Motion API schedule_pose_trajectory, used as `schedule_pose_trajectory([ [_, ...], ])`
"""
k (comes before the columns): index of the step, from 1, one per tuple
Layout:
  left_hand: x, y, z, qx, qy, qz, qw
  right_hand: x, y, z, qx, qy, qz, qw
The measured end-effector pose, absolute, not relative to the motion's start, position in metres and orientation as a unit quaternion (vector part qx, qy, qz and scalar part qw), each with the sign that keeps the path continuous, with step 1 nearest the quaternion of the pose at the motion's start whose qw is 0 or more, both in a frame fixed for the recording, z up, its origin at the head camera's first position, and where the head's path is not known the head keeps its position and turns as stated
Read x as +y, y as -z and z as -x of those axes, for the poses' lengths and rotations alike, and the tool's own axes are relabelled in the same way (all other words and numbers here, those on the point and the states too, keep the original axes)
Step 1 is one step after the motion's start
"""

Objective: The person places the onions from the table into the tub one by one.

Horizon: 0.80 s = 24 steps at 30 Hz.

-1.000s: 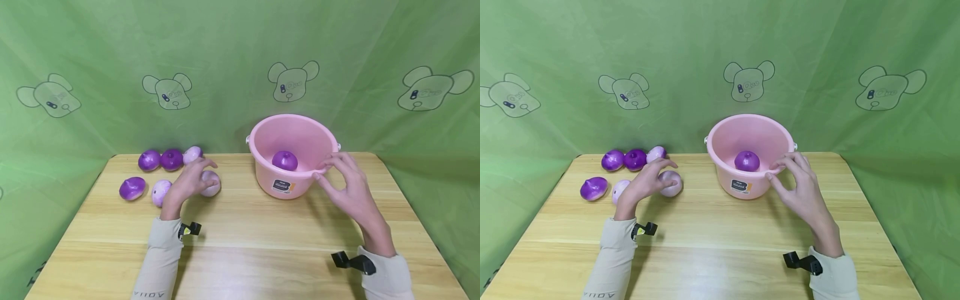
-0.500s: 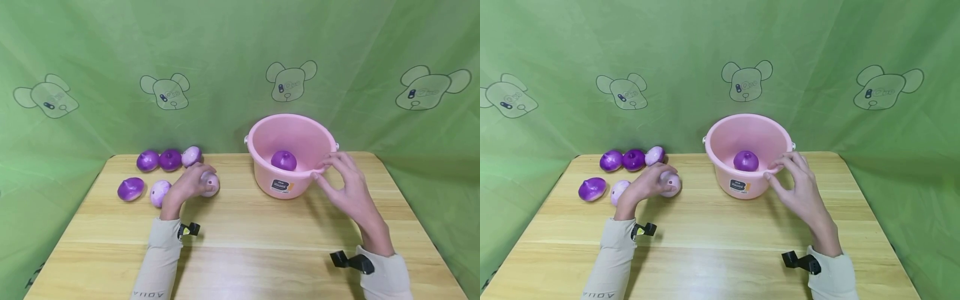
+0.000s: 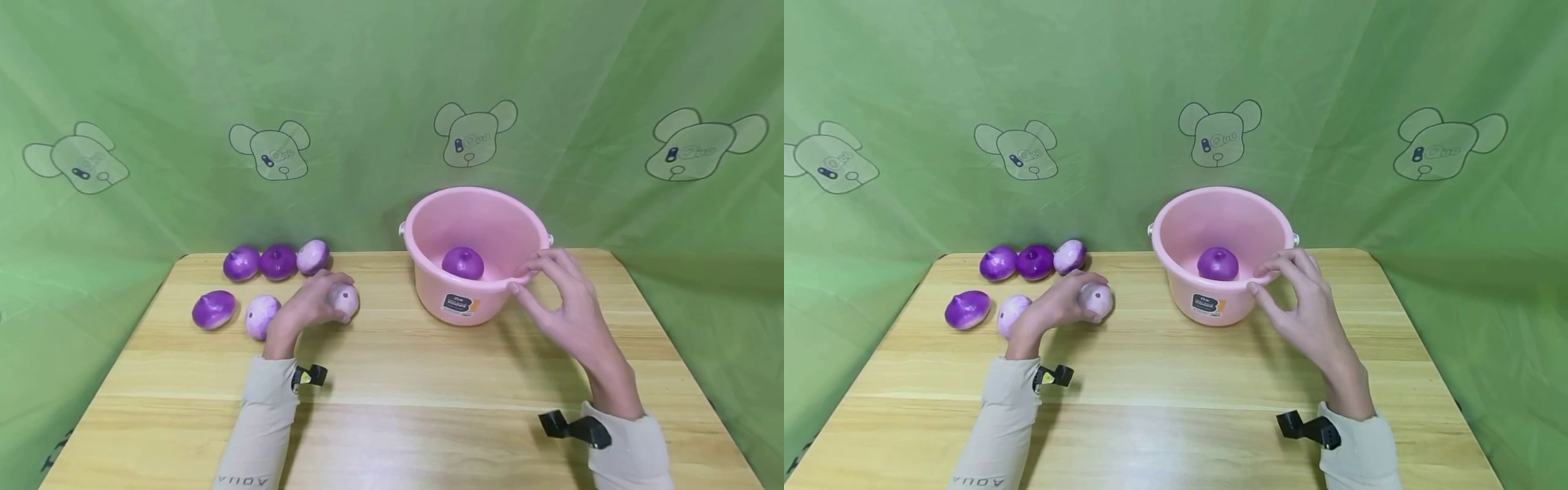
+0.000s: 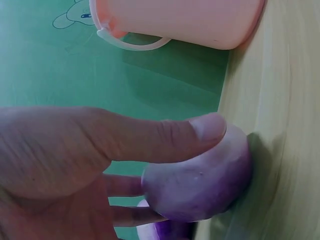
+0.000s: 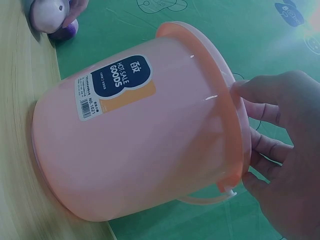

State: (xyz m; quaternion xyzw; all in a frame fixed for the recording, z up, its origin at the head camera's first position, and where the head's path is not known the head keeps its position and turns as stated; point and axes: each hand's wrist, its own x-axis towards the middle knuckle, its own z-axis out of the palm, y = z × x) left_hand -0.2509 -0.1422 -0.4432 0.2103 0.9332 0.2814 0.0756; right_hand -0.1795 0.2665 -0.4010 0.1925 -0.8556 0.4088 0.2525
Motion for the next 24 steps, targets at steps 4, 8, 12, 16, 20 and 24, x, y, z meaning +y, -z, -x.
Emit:
schedule_pose_trajectory([
  [4, -0.1404, 0.4452, 0.2511, 0.936, -0.279, -0.199, 0.076, 0.2664, 0.4011, 0.1792, -0.855, -0.409, -0.193, 0.253],
  [8, -0.1392, 0.4465, 0.2520, 0.939, -0.278, -0.190, 0.076, 0.2664, 0.4012, 0.1792, -0.856, -0.409, -0.192, 0.252],
  [12, -0.1389, 0.4474, 0.2531, 0.941, -0.273, -0.186, 0.075, 0.2660, 0.4008, 0.1792, -0.856, -0.408, -0.192, 0.252],
  [16, -0.1382, 0.4481, 0.2531, 0.942, -0.274, -0.177, 0.083, 0.2659, 0.4004, 0.1790, -0.856, -0.410, -0.190, 0.250],
  [20, -0.1376, 0.4494, 0.2526, 0.941, -0.277, -0.174, 0.086, 0.2659, 0.4004, 0.1785, -0.856, -0.410, -0.189, 0.249],
  [24, -0.1375, 0.4500, 0.2524, 0.941, -0.277, -0.176, 0.086, 0.2659, 0.4007, 0.1785, -0.856, -0.410, -0.189, 0.250],
])
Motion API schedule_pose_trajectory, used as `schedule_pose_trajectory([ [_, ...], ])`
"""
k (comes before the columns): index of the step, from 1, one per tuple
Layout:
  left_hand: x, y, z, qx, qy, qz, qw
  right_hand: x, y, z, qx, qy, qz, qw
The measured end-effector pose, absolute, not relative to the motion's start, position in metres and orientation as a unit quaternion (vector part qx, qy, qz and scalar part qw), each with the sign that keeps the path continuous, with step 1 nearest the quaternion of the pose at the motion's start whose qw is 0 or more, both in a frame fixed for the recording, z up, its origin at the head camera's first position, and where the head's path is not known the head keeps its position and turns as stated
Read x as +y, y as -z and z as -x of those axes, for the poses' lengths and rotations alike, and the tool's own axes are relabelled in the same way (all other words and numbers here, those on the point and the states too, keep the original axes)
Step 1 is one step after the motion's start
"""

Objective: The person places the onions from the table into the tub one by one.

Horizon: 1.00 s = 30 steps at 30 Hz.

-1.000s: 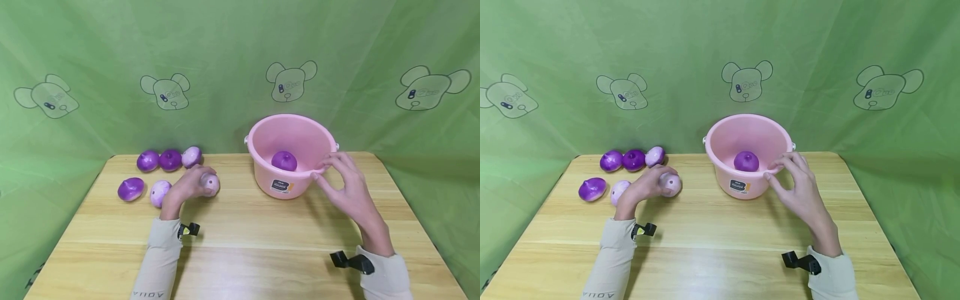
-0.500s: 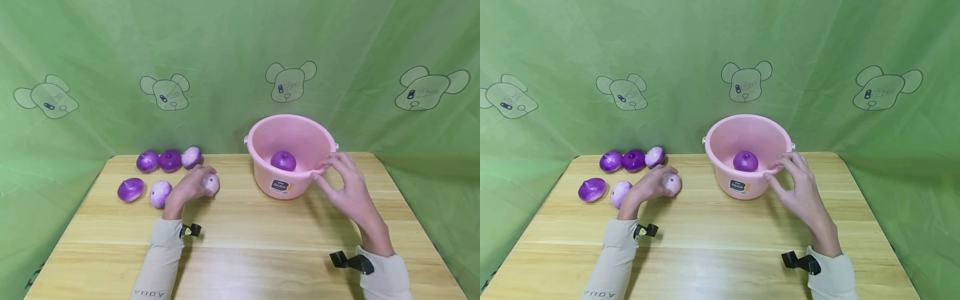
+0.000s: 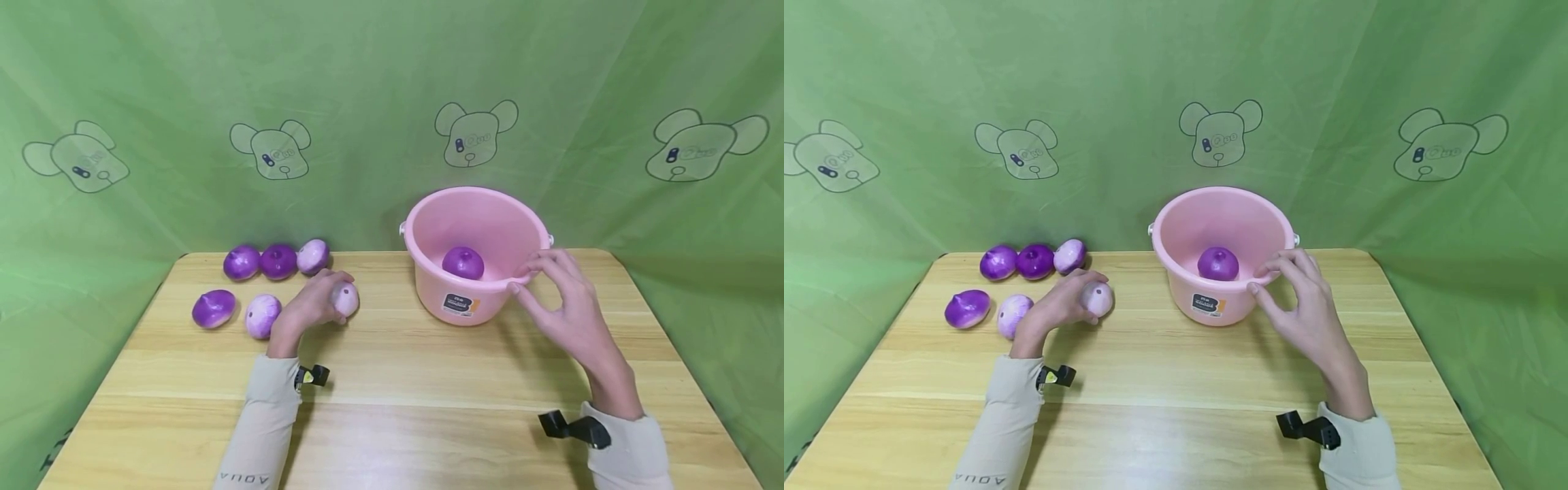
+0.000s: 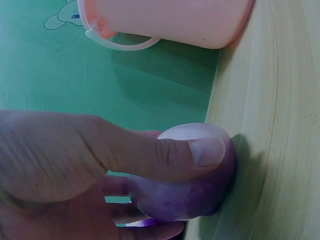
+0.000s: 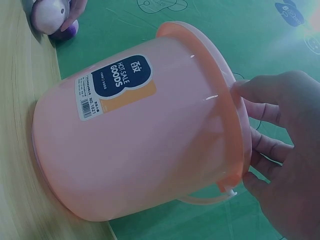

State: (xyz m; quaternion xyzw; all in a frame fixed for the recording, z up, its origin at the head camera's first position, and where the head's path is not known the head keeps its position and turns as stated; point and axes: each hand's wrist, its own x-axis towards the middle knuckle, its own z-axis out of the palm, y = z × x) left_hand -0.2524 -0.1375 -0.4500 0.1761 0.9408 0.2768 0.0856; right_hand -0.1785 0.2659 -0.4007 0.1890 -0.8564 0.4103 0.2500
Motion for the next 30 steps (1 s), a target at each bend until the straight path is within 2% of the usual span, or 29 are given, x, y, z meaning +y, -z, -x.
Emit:
schedule_pose_trajectory([
  [16, -0.1375, 0.4492, 0.2526, 0.941, -0.274, -0.185, 0.077, 0.2661, 0.4017, 0.1794, -0.853, -0.413, -0.193, 0.253],
  [30, -0.1381, 0.4450, 0.2513, 0.935, -0.286, -0.207, 0.046, 0.2647, 0.4001, 0.1783, -0.852, -0.417, -0.192, 0.253],
])
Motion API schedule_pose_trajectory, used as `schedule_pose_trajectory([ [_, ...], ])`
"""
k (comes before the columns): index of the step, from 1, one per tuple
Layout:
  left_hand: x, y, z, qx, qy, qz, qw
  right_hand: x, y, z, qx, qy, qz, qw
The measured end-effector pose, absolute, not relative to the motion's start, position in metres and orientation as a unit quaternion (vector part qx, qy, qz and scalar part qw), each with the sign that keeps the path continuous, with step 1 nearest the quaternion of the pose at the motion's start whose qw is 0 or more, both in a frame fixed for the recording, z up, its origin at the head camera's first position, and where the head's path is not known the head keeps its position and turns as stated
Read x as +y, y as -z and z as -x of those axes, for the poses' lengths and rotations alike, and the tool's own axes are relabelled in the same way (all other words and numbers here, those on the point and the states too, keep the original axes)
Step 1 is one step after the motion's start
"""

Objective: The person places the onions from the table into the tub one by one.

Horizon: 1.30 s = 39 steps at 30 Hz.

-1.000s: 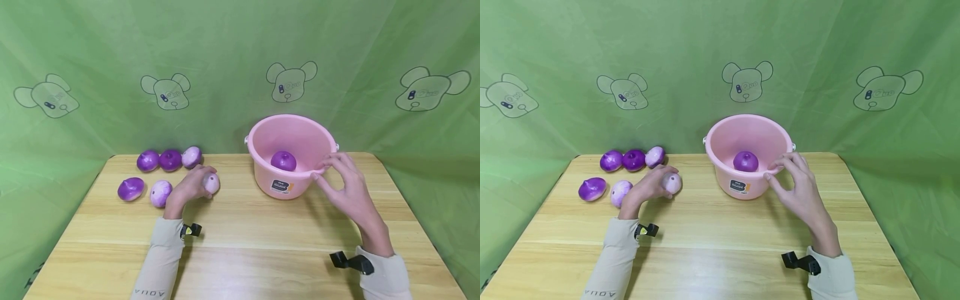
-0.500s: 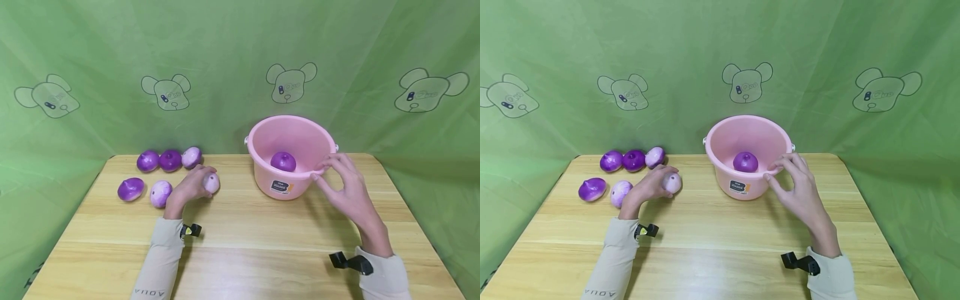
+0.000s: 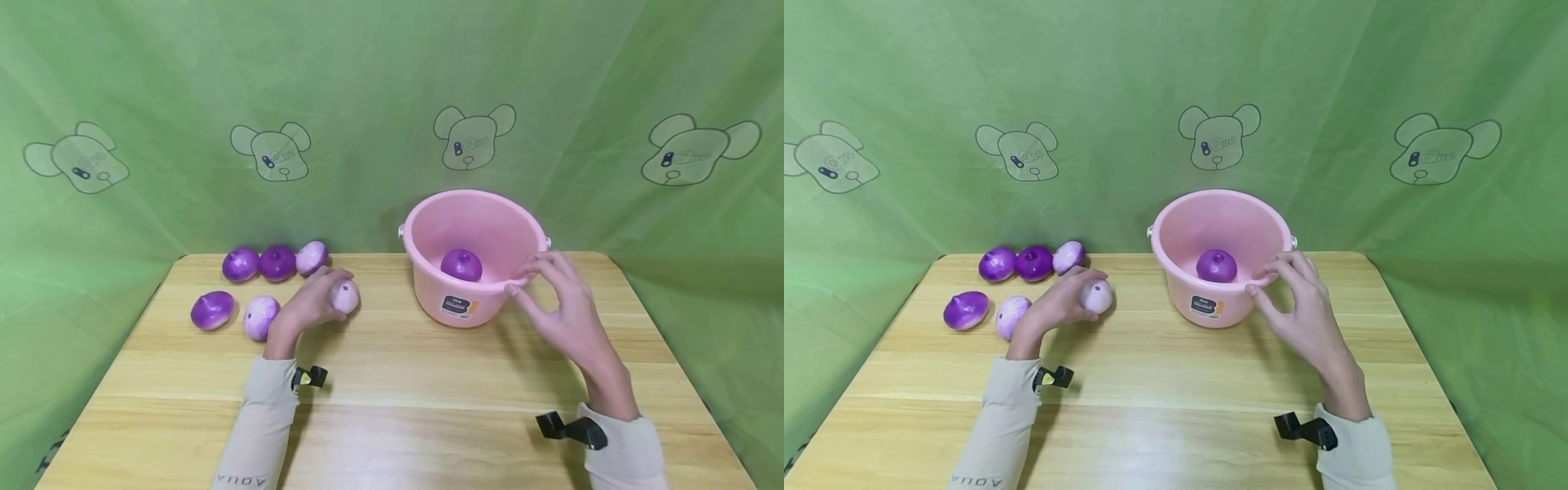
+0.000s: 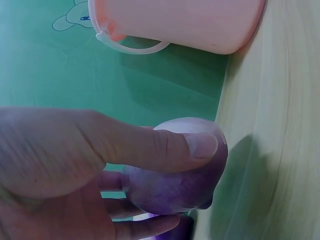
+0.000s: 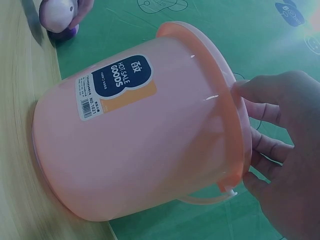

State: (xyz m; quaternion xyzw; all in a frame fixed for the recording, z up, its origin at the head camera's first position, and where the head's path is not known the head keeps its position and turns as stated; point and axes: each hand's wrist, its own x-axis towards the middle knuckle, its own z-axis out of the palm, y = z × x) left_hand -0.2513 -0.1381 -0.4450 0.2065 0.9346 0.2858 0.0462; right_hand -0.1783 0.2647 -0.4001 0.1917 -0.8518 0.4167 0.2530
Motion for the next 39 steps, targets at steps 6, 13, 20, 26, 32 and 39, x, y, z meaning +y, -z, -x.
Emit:
schedule_pose_trajectory([
  [6, -0.138, 0.443, 0.251, 0.933, -0.284, -0.220, 0.029, 0.266, 0.401, 0.179, -0.853, -0.416, -0.191, 0.251],
  [13, -0.140, 0.438, 0.248, 0.933, -0.286, -0.217, 0.026, 0.266, 0.402, 0.179, -0.854, -0.415, -0.191, 0.251],
  [20, -0.140, 0.431, 0.247, 0.932, -0.292, -0.213, 0.023, 0.266, 0.402, 0.179, -0.853, -0.414, -0.192, 0.254],
  [26, -0.140, 0.425, 0.245, 0.929, -0.296, -0.222, 0.011, 0.266, 0.403, 0.179, -0.852, -0.414, -0.192, 0.255],
  [32, -0.139, 0.422, 0.244, 0.925, -0.300, -0.232, 0.000, 0.266, 0.403, 0.179, -0.852, -0.414, -0.191, 0.257],
  [39, -0.139, 0.421, 0.243, 0.925, -0.300, -0.234, -0.005, 0.266, 0.404, 0.180, -0.853, -0.410, -0.193, 0.259],
])
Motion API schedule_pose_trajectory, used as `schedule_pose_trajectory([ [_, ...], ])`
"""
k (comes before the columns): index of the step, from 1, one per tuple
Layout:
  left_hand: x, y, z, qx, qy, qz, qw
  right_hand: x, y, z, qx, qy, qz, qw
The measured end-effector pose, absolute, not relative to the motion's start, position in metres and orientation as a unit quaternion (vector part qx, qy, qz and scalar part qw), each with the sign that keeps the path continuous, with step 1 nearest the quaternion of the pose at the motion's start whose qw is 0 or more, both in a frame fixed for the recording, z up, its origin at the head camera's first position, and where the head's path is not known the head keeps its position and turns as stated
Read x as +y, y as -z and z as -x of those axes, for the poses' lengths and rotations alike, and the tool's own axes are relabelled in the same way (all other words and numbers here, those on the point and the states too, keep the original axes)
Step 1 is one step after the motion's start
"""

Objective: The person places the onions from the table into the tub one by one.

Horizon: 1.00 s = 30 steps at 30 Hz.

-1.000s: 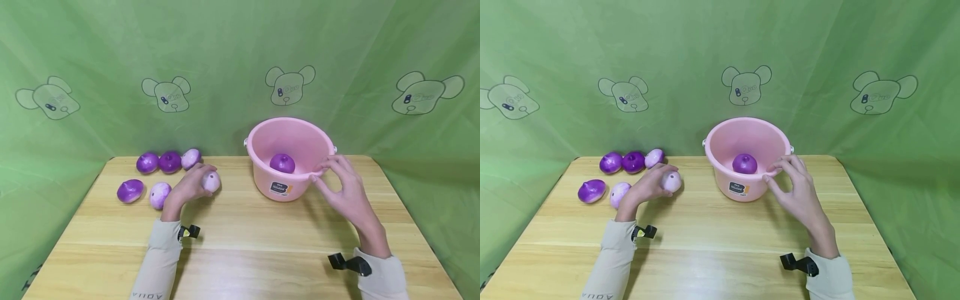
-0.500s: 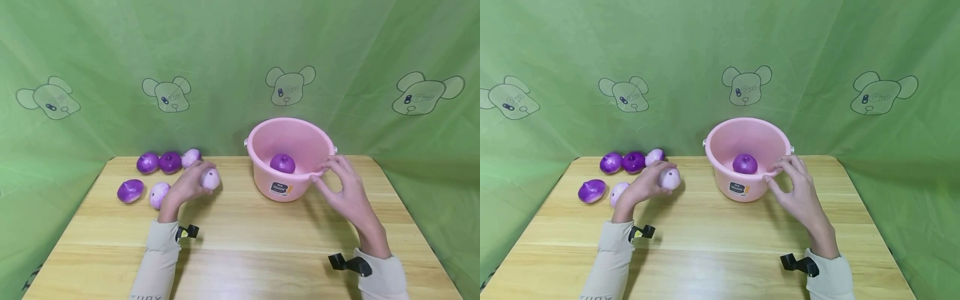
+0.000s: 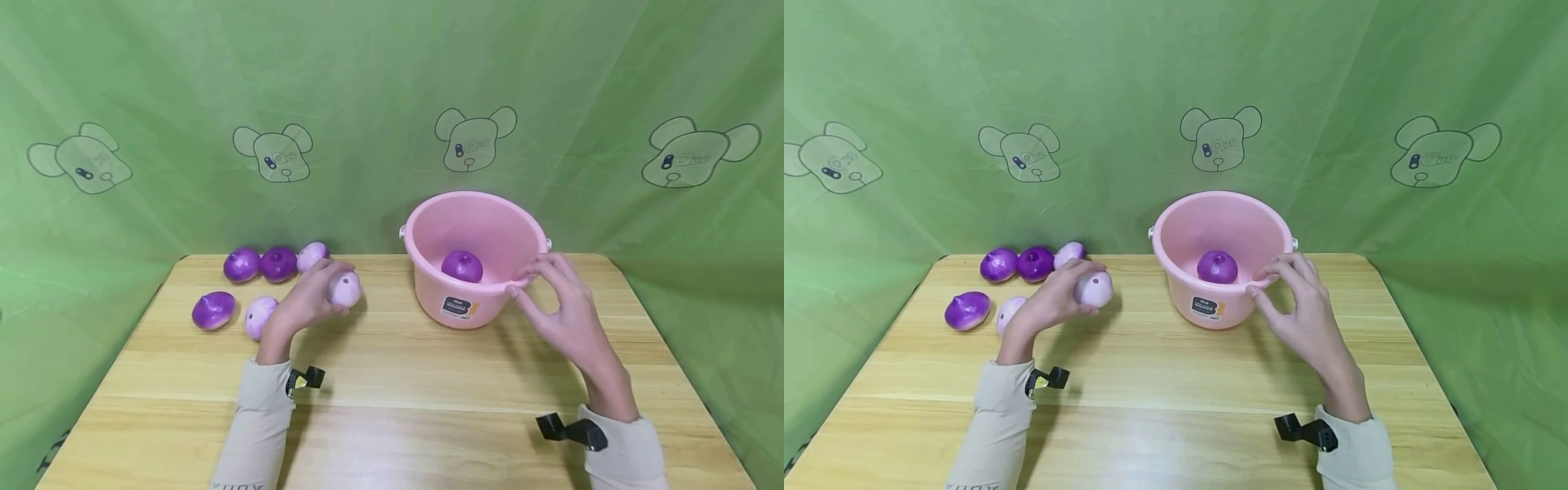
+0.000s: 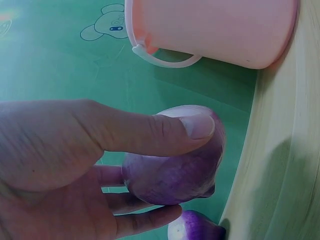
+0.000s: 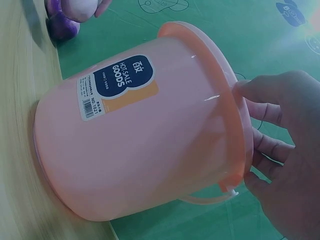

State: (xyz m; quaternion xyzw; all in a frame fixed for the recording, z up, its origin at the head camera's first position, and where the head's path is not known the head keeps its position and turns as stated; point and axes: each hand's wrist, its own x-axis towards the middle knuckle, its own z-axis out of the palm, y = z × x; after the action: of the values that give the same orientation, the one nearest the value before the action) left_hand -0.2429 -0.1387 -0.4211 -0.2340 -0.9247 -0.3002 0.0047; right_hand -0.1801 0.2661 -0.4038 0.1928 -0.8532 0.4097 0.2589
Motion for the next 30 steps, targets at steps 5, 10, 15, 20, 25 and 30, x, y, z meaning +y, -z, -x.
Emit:
schedule_pose_trajectory([
  [5, -0.138, 0.419, 0.241, -0.924, 0.303, 0.232, 0.006, 0.266, 0.404, 0.180, -0.853, -0.409, -0.192, 0.259],
  [10, -0.138, 0.416, 0.240, -0.924, 0.303, 0.232, 0.010, 0.265, 0.403, 0.179, -0.854, -0.410, -0.189, 0.258],
  [15, -0.138, 0.412, 0.238, -0.923, 0.305, 0.233, 0.016, 0.264, 0.402, 0.179, -0.856, -0.409, -0.186, 0.256],
  [20, -0.137, 0.409, 0.238, -0.921, 0.310, 0.235, 0.022, 0.264, 0.401, 0.179, -0.856, -0.410, -0.185, 0.256],
  [25, -0.137, 0.410, 0.238, -0.919, 0.312, 0.239, 0.028, 0.265, 0.402, 0.180, -0.855, -0.412, -0.183, 0.256],
  [30, -0.136, 0.409, 0.236, -0.919, 0.312, 0.240, 0.032, 0.265, 0.403, 0.179, -0.853, -0.414, -0.186, 0.256],
])
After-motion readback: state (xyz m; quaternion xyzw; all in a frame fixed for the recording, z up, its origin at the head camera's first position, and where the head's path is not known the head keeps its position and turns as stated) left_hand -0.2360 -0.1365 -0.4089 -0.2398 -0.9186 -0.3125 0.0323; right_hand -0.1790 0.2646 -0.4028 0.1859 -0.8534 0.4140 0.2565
